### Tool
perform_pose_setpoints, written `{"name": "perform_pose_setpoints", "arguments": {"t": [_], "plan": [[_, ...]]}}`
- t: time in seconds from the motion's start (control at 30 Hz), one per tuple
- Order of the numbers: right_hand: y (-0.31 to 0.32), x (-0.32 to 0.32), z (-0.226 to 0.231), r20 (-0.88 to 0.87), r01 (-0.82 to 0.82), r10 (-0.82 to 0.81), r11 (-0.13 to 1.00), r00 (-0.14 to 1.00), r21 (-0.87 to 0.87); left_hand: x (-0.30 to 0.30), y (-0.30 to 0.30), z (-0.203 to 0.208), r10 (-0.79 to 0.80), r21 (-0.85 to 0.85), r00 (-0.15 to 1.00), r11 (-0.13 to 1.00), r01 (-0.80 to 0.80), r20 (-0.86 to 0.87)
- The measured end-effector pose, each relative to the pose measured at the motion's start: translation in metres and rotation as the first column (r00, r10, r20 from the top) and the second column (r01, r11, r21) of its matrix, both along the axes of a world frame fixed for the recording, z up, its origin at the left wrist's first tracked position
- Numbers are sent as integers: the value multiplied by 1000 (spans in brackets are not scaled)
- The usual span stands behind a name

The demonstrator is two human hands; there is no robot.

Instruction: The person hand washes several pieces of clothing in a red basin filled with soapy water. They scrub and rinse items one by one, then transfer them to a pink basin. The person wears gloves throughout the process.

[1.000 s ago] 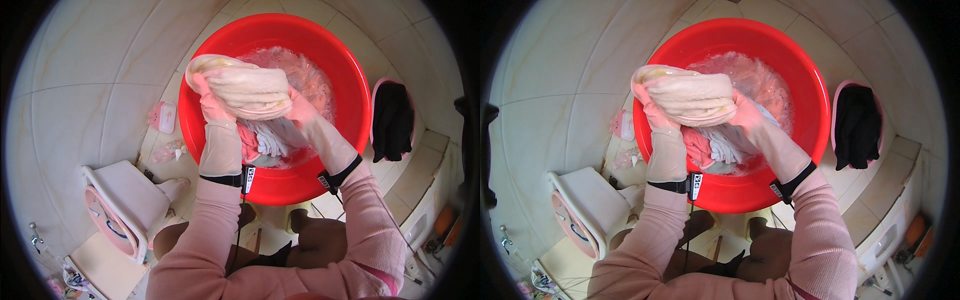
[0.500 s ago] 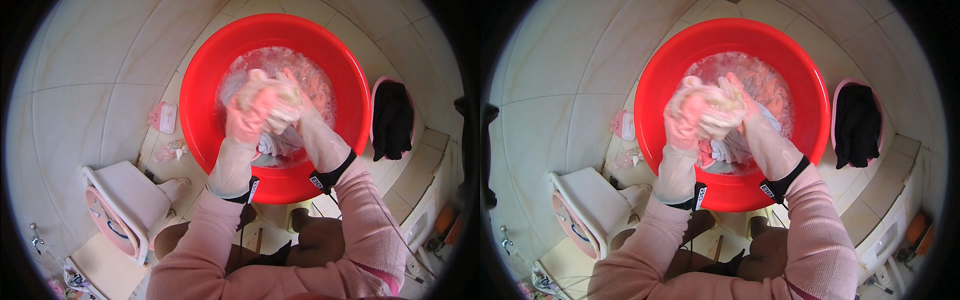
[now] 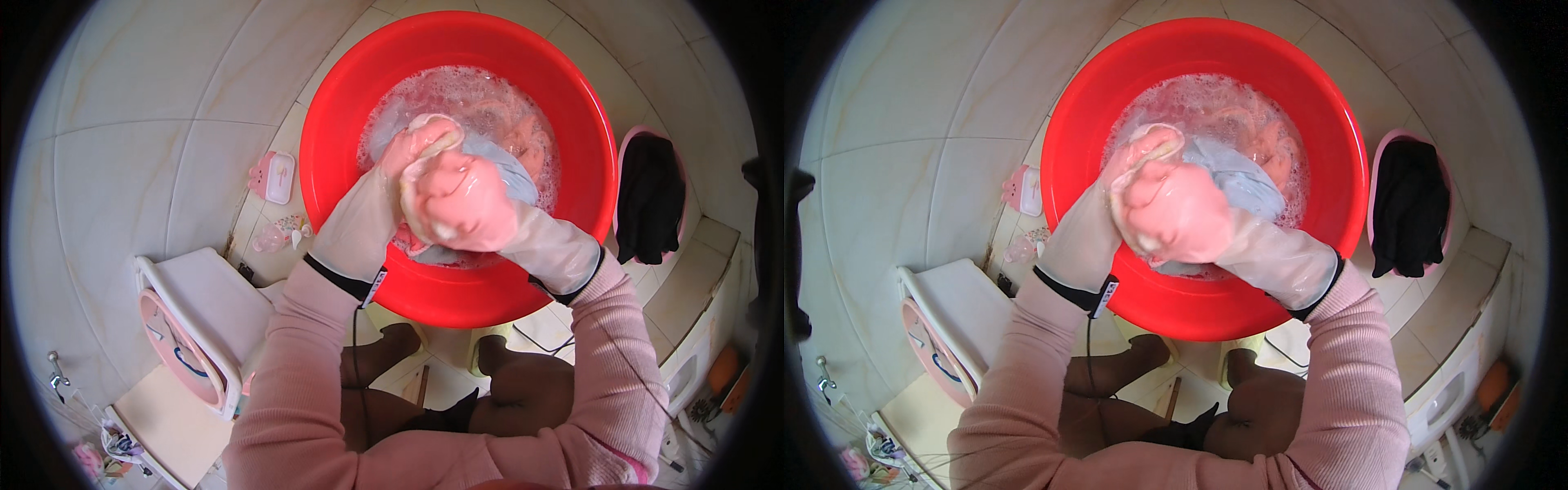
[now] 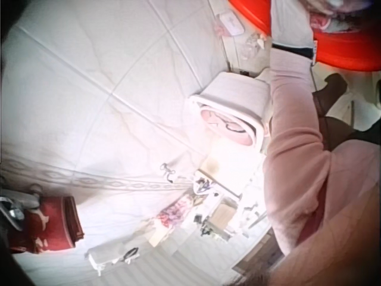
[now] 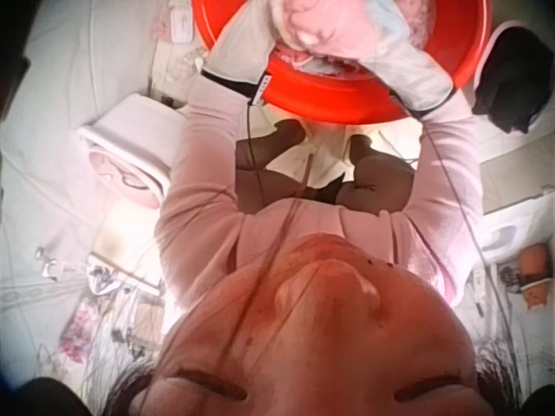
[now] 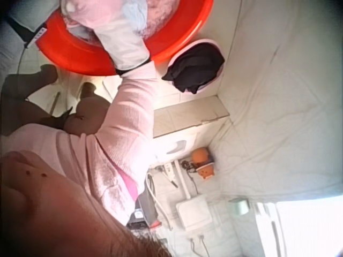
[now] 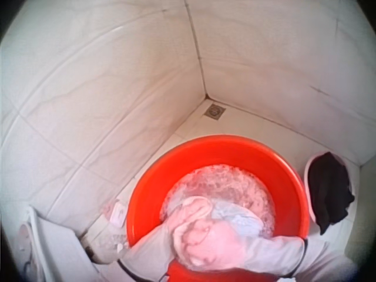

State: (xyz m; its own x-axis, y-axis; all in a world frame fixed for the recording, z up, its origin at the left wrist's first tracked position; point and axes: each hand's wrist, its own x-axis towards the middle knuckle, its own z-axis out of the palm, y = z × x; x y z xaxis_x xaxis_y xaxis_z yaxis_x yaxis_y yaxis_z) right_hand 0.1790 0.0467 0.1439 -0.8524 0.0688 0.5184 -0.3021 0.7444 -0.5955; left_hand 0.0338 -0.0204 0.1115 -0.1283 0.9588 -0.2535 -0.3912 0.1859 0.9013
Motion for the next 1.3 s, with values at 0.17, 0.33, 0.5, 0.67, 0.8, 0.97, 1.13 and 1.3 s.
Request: {"name": "perform_pose_setpoints", "arguments": {"t": [0.17, 0.33, 0.5, 0.67, 0.8, 0.97, 1.13, 1.3], "plan": [[-19, -4, 0, 220, -155, 175, 982, 960, -106, 0, 5, 18, 74, -448, 976, 894, 27, 207], [-30, -6, -2, 208, -380, 415, 906, 886, -188, 14, 4, 29, -143, -584, 987, 796, 160, 75], [-45, -3, -10, 165, -500, 513, 858, 843, -115, 21, -6, 14, -318, -675, 946, 712, 194, -64], [-68, 4, -35, 156, -536, 535, 843, 830, -42, 25, -16, -10, -655, -678, 749, 596, 431, -99], [-94, 8, -61, 146, -552, 575, 817, 805, -168, 41, -23, -14, -749, -747, 633, 531, 399, -195], [-116, 12, -75, 275, -587, 586, 805, 762, -87, 53, -38, -23, -778, -774, 577, 518, 364, -249], [-82, 20, -51, 161, -282, 498, 696, 852, -661, 42, -41, -53, -403, -730, 912, 645, 225, -74], [-14, 51, -19, 510, 541, -202, 455, 836, -707, 42, -29, -36, 351, -518, 868, 845, -131, 353]]}}
